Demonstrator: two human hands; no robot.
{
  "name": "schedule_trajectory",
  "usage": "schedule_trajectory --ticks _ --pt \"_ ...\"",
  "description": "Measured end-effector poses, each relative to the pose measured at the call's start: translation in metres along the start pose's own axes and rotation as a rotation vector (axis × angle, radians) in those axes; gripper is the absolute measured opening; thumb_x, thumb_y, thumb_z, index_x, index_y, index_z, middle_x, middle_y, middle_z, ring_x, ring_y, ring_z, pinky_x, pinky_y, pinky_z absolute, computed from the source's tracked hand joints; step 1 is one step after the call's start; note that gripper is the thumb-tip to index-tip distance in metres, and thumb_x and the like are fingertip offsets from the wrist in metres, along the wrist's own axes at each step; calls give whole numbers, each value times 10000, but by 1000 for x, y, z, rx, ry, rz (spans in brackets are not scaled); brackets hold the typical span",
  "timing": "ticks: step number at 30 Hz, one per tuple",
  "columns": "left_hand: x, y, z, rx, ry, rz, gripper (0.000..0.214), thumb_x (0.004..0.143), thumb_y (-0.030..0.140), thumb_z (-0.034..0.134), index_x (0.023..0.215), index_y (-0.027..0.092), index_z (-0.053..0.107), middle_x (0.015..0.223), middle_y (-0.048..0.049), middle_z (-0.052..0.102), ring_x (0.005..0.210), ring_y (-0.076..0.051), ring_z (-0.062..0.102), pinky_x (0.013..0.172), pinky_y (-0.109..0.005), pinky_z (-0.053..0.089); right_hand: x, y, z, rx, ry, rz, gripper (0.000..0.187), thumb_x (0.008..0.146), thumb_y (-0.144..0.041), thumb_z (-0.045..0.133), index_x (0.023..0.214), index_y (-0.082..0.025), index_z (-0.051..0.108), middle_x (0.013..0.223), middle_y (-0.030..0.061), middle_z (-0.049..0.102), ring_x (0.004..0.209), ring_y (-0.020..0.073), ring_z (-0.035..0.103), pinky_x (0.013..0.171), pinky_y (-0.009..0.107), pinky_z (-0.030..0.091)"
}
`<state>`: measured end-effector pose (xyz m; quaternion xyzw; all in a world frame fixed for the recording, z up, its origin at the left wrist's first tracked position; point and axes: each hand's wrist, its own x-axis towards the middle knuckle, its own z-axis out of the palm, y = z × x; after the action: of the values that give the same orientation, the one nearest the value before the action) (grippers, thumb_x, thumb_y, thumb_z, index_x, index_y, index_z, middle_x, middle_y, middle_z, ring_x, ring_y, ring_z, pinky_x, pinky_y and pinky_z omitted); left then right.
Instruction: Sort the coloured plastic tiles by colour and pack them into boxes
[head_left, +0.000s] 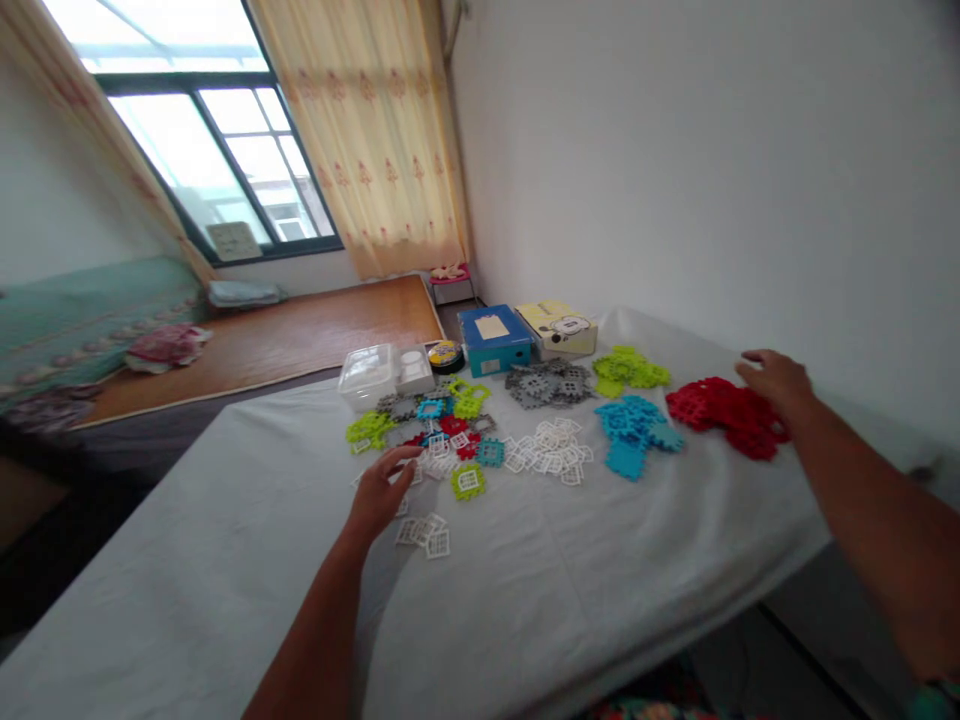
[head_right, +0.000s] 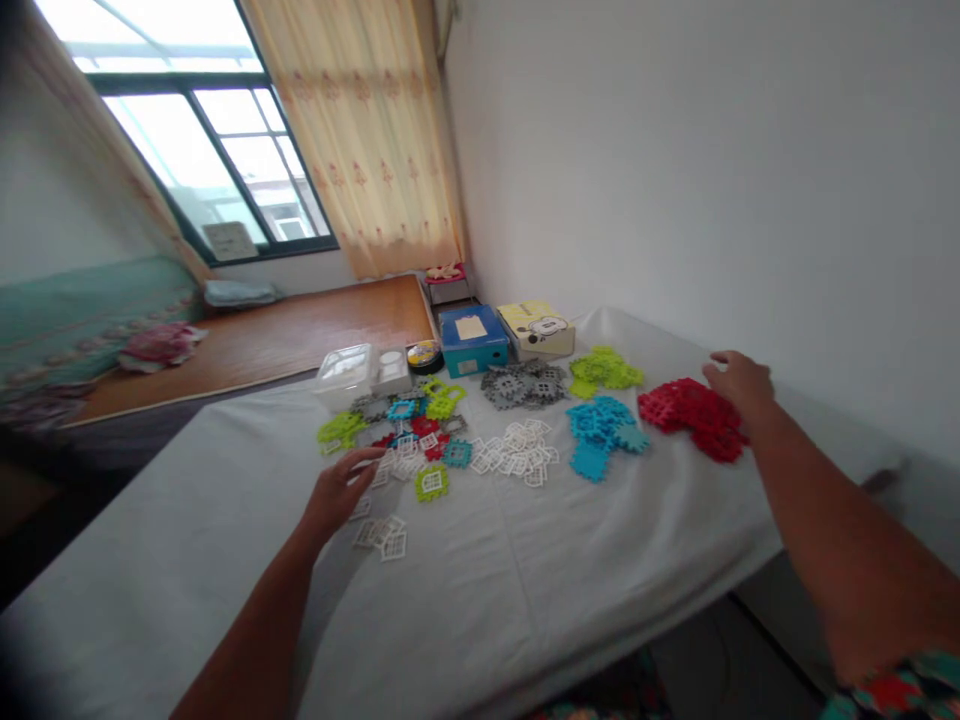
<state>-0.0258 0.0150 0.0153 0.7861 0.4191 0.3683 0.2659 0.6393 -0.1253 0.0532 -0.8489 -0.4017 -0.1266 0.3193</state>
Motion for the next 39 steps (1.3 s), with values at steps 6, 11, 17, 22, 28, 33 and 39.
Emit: schedule_trajectory --ticks 6,11,17,22,28,33,39 --pt "-1 -27 -9 188 209 -42 290 815 281 506 1018 225 705 1105 -63 680 1082 -231 603 953 -428 501 -55 -154 40 96 -137 -489 345 877 -298 491 1135 -158 672 1117 166 678 1043 285 604 909 422 449" --pt "-5 -49 -8 352 275 -31 288 817 227 517 1030 206 709 1112 -85 666 1093 -246 577 1023 -444 436 -143 -288 102 398 -454 -979 294 864 -280 538 1117 -194 662 1107 92 693 1043 241 617 946 416 462" --pt "-9 -58 -1 393 260 -11 271 855 218 521 1066 216 691 1116 -79 647 1085 -236 563 1013 -425 446 -175 -400 165 412 -549 -1007 401 878 -247 561 1266 -150 582 1263 136 624 1177 247 560 1031 423 403" --pt "-8 -59 0 381 312 -13 304 870 261 538 1147 195 643 1174 -103 606 1136 -246 539 1040 -434 429 -192 -443 183 312 -601 -963 448 886 -308 590 1317 -193 551 1353 130 562 1253 265 504 1049 431 374" --pt "-5 -57 2 353 355 -16 369 860 304 563 1205 176 595 1204 -121 573 1177 -256 515 1058 -439 419 -229 -424 159 420 -646 -1239 483 794 -157 676 1264 -236 595 1309 91 598 1192 248 539 1019 408 394" --pt "-6 -61 0 345 299 24 361 811 157 523 1154 189 629 1185 -99 583 1166 -241 525 1062 -438 422 -243 -398 135 602 -674 -1292 570 766 -99 676 1302 -257 561 1301 81 592 1201 226 516 1039 411 385" --pt "-6 -63 -3 337 330 -10 432 736 62 477 1105 190 662 1162 -91 604 1147 -237 545 1058 -444 431 -218 -366 137 674 -603 -854 544 719 -158 731 1244 -219 598 1198 99 629 1118 248 569 989 438 434"
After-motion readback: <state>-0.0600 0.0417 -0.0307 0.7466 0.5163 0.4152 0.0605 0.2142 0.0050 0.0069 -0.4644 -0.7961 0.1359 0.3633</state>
